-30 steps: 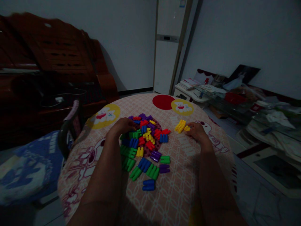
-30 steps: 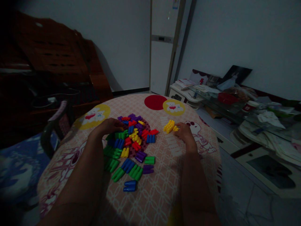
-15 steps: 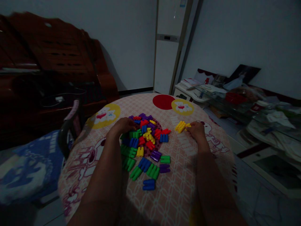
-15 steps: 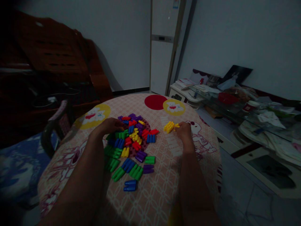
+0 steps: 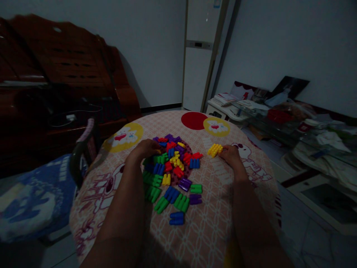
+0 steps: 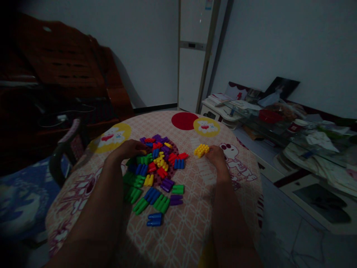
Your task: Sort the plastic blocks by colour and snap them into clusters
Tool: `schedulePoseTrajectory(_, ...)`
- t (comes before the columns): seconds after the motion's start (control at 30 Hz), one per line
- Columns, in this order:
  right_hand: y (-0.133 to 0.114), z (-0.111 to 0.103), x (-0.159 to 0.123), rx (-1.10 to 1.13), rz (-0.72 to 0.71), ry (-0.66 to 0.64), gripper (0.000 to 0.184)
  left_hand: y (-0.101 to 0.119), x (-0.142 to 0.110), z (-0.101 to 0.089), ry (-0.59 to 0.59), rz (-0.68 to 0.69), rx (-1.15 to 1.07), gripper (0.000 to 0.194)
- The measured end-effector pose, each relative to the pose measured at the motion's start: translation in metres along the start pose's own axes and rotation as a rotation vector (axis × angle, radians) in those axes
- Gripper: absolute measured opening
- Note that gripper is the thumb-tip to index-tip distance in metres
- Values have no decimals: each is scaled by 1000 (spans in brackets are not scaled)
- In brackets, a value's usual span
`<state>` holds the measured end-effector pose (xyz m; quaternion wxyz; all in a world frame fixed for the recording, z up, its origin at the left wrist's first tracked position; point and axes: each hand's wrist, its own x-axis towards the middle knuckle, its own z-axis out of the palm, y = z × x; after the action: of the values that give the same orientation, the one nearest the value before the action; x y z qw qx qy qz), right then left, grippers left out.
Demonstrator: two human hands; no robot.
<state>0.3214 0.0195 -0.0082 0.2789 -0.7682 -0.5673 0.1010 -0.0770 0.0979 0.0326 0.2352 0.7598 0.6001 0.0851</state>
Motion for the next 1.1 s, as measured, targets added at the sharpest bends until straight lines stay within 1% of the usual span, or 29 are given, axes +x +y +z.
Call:
schedulePoseTrajectory(0.1, 1, 2, 1, -21, -32, 20, 49, 0, 2, 1, -3, -6, 15, 30)
schedulePoseTrajectory(0.2, 1, 3, 1, -48, -53, -5, 42, 1, 1, 1, -2, -13, 17, 30)
schedulePoseTrajectory(0.27, 1, 3, 2, -40, -41, -22, 39, 2, 0, 1, 8, -8, 16, 30)
schedulePoseTrajectory(0.4, 1, 1, 1, -1, -30, -41, 42, 4, -3, -1, 26, 9, 26, 31)
schedulePoseTrajectory(0.57, 1, 4, 2, -36, -61, -30, 37, 4, -4, -1, 16, -10, 21, 27)
schedulePoseTrajectory(0.77, 0, 7, 3, -21, -67, -11, 40, 4, -2, -1, 56, -2, 42, 28)
schedulePoseTrajectory(0.83, 1, 6, 4, -8, -60, -14, 43, 4, -3, -5, 85, -15, 68, 30)
schedulePoseTrajectory(0.93, 5, 4, 4, 58, -32, 15, 52, 7, -6, -13, 176, -3, 72, 33)
schedulePoseTrajectory(1.03, 7, 2, 4, 163, 27, 70, 58, 18, -13, -20, 254, 55, -50, 35)
schedulePoseTrajectory(1.1, 3, 0, 3, 239, 63, 117, 58, 30, -17, -21, 267, 125, -174, 37)
